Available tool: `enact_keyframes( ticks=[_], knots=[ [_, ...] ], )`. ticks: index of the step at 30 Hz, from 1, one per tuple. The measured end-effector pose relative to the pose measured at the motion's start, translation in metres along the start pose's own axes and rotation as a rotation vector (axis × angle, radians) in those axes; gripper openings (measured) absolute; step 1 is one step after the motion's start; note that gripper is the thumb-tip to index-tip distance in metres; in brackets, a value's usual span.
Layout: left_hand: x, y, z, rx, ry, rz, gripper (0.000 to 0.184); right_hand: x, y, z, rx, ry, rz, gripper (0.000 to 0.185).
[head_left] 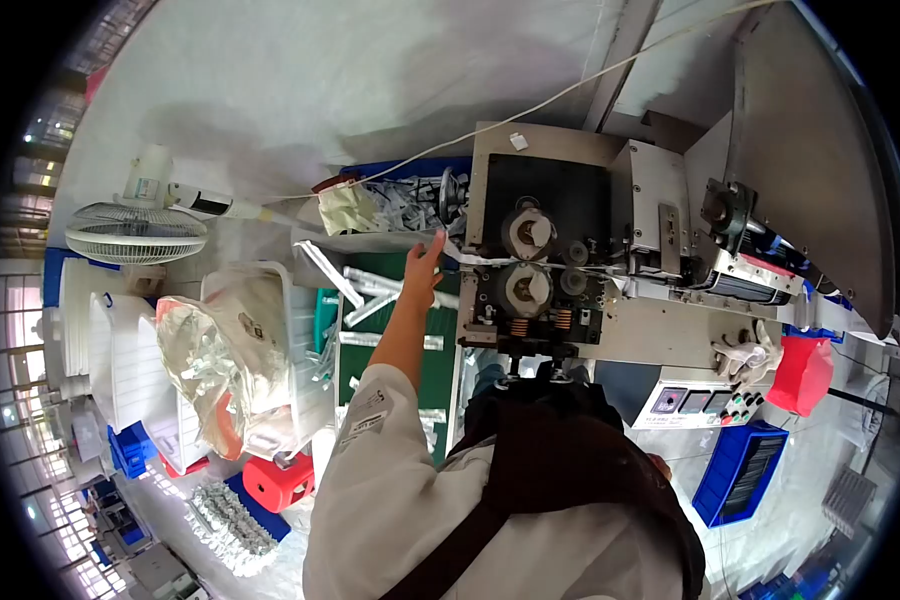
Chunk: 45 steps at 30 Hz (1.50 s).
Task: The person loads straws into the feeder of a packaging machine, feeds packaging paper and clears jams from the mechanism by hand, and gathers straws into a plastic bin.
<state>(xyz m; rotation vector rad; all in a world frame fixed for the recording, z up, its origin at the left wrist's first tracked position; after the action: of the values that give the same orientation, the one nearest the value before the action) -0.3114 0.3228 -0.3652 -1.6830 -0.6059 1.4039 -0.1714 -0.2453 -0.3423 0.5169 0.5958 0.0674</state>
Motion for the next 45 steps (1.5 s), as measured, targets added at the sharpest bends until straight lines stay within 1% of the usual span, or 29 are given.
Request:
enact_keyframes(
  ticks=[2, 3, 4, 5, 7, 8, 10, 12, 14, 16, 18, 21, 23, 25, 27, 29, 30, 31, 32, 33, 35, 36, 37, 38, 39, 40, 42, 43, 45],
  knots=[
    [0.012, -0.005, 0.002, 0.082, -0.042, 0.057, 0.081, -0.005, -0.017, -0.011, -0.009, 0.083, -0.210, 0.022],
    [0.015, -0.009, 0.004, 0.169, -0.089, 0.108, 0.083, -0.004, -0.036, -0.021, -0.019, 0.080, -0.208, 0.022],
    [0.013, -0.014, 0.004, 0.224, -0.173, 0.039, 0.075, 0.000, -0.058, -0.029, -0.008, 0.085, -0.139, 0.023],
    [0.020, -0.011, 0.012, 0.213, -0.176, 0.046, 0.075, 0.003, -0.080, -0.038, 0.004, 0.091, -0.070, 0.025],
    [0.036, -0.004, 0.032, 0.085, -0.005, -0.013, 0.051, 0.002, -0.079, -0.041, -0.029, 0.120, -0.059, 0.025],
    [0.029, -0.011, 0.036, 0.024, -0.053, -0.046, 0.027, 0.001, -0.072, -0.042, -0.048, 0.132, -0.071, 0.025],
    [0.043, -0.005, 0.072, -0.169, 0.012, -0.114, 0.021, -0.001, -0.056, -0.042, -0.080, 0.147, -0.088, 0.025],
    [0.037, -0.024, 0.112, -0.220, -0.277, -0.205, 0.019, -0.002, -0.040, -0.041, -0.102, 0.157, -0.089, 0.025],
    [0.031, -0.041, 0.163, -0.291, -0.323, -0.304, 0.015, -0.001, -0.031, -0.045, -0.128, 0.172, -0.084, 0.025],
    [0.020, -0.059, 0.202, -0.395, -0.296, -0.424, 0.014, 0.004, -0.024, -0.047, -0.155, 0.191, -0.064, 0.025],
    [-0.005, -0.085, 0.212, -0.415, -0.304, -0.453, 0.014, 0.009, -0.018, -0.051, -0.189, 0.215, -0.043, 0.025],
    [-0.049, -0.121, 0.198, -0.451, -0.272, -0.511, 0.017, 0.023, -0.016, -0.053, -0.255, 0.247, 0.026, 0.025],
    [-0.074, -0.139, 0.179, -0.378, -0.206, -0.608, 0.018, 0.043, -0.013, -0.053, -0.321, 0.233, 0.151, 0.025],
    [-0.101, -0.156, 0.161, -0.365, -0.176, -0.648, 0.017, 0.055, 0.020, -0.047, -0.407, 0.158, 0.299, 0.025],
    [-0.125, -0.170, 0.148, -0.351, -0.139, -0.691, 0.017, 0.021, 0.161, -0.036, -0.387, 0.120, 0.368, 0.024],
    [-0.146, -0.183, 0.139, -0.410, -0.036, -0.777, 0.016, -0.003, 0.250, -0.041, -0.174, 0.179, 0.472, 0.020],
    [-0.156, -0.190, 0.135, -0.409, -0.026, -0.778, 0.016, -0.014, 0.287, -0.047, -0.089, 0.272, 0.586, 0.021],
    [-0.164, -0.196, 0.131, -0.432, 0.060, -0.812, 0.016, -0.023, 0.320, -0.055, -0.003, 0.361, 0.699, 0.023],
    [-0.172, -0.203, 0.126, -0.457, 0.149, -0.844, 0.016, -0.028, 0.350, -0.063, -0.058, 0.423, 0.880, 0.036],
    [-0.180, -0.208, 0.120, -0.459, 0.164, -0.845, 0.016, -0.045, 0.384, -0.071, -0.041, 0.513, 0.874, 0.046],
    [-0.193, -0.217, 0.105, -0.477, 0.322, -0.820, 0.017, -0.058, 0.425, -0.098, -0.039, 0.647, 0.995, 0.067],
    [-0.197, -0.218, 0.099, -0.436, 0.377, -0.829, 0.018, -0.063, 0.442, -0.113, -0.092, 0.621, 1.151, 0.077],
    [-0.207, -0.221, 0.091, -0.371, 0.366, -0.771, 0.017, -0.075, 0.459, -0.124, -0.065, 0.737, 1.038, 0.085],
    [-0.211, -0.219, 0.083, -0.347, 0.409, -0.805, 0.016, -0.074, 0.461, -0.148, 0.017, 0.606, 1.258, 0.090],
    [-0.212, -0.218, 0.078, -0.330, 0.454, -0.842, 0.015, -0.085, 0.477, -0.148, -0.160, 0.686, 1.141, 0.089],
    [-0.212, -0.214, 0.076, -0.295, 0.477, -0.843, 0.014, -0.085, 0.471, -0.166, -0.121, 0.601, 1.226, 0.065],
    [-0.202, -0.203, 0.079, -0.271, 0.481, -0.882, 0.016, -0.089, 0.467, -0.187, -0.118, 0.697, 1.286, 0.033],
    [-0.196, -0.197, 0.086, -0.252, 0.463, -0.926, 0.016, -0.088, 0.459, -0.189, -0.121, 0.679, 1.271, 0.033],
    [-0.196, -0.194, 0.102, -0.408, 0.311, -0.799, 0.017, -0.092, 0.444, -0.196, -0.017, 0.738, 1.279, 0.014]
  ],
)
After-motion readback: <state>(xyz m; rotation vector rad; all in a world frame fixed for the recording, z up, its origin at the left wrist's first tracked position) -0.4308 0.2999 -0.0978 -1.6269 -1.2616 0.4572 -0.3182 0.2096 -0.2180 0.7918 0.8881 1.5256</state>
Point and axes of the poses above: each hand's wrist, its own x-axis towards the middle knuckle, its own z-axis out of the back of the hand, y = z × x, the point moved 1 cm from there along x, towards the middle knuckle, and after that the axes turned 7 degrees about -z, right-handed, at the moved point
